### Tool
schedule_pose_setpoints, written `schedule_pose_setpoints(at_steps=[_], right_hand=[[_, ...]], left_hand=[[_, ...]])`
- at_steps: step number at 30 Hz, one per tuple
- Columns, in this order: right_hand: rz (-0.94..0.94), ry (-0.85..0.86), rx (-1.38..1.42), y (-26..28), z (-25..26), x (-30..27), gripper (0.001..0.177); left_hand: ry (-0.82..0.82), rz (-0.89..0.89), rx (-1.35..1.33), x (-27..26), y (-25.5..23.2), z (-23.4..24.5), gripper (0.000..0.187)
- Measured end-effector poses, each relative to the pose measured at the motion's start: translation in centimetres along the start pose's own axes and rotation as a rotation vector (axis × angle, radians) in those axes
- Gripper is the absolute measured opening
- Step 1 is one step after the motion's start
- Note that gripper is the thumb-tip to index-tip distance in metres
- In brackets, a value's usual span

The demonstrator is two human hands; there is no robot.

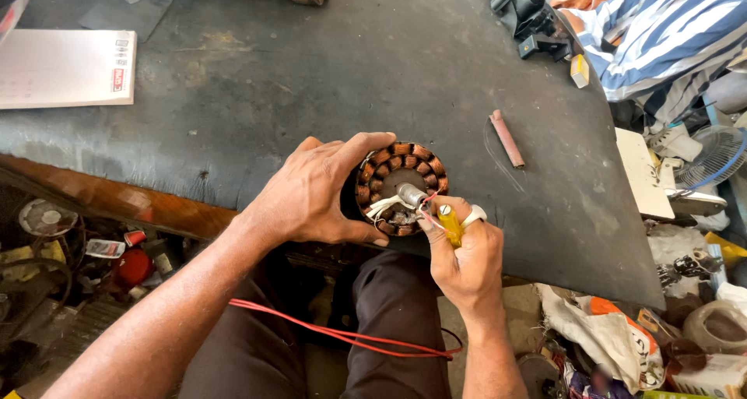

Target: The person works on a fan motor stator at a workbench. Using a screwdriver, the person pries and adjusts wire leads and components on the stator. The person then handles a length of red wire, positioning it near the stator and continuing to use the screwdriver to manipulate the stator's connections and internal wiring.

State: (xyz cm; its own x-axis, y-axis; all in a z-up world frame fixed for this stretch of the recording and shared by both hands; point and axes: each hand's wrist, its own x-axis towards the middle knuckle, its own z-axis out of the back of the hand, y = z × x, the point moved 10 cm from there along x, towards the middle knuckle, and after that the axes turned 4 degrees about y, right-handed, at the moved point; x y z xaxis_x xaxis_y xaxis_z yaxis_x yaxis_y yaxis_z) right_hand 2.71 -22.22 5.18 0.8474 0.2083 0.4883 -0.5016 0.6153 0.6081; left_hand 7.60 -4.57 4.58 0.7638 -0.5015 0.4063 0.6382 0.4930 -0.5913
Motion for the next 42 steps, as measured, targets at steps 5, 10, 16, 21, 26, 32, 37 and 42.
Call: schedule_pose_setpoints(at_steps=[5, 10, 16, 21, 26, 32, 37, 42], right_hand=[[0.019, -0.010, -0.022, 0.1, -0.2, 0.0, 0.011], [-0.022, -0.042, -0.023, -0.6, -0.2, 0.1, 0.011], [0.153, -0.025, -0.113, 1.0, -0.5, 0.2, 0.015], [-0.109, -0.339, 0.588, -4.9, 2.5, -2.8, 0.025], [-0.171, -0.362, 0.782, -7.3, 3.8, -3.5, 0.043], [-0.201, -0.343, 0.905, -8.5, 3.6, -3.1, 0.036], [-0.183, -0.185, 0.978, -8.0, 3.1, -3.0, 0.023], [-0.053, -0.091, 1.021, -6.7, 2.1, -3.2, 0.031]], left_hand=[[-0.013, -0.020, -0.010, -0.1, -0.1, 0.2, 0.112], [-0.005, -0.017, -0.014, -0.1, -0.1, 0.2, 0.111], [-0.028, -0.027, -0.010, -0.1, -0.2, 0.5, 0.111], [0.015, 0.017, -0.011, -0.1, 0.2, 0.1, 0.112], [0.011, 0.002, -0.009, 0.1, 0.4, -0.1, 0.115], [0.035, 0.042, 0.018, 0.2, 0.9, -0.5, 0.118], [0.015, 0.023, 0.027, 0.2, 0.7, -0.4, 0.118], [0.017, 0.024, 0.009, 0.1, 0.7, -0.3, 0.117]])
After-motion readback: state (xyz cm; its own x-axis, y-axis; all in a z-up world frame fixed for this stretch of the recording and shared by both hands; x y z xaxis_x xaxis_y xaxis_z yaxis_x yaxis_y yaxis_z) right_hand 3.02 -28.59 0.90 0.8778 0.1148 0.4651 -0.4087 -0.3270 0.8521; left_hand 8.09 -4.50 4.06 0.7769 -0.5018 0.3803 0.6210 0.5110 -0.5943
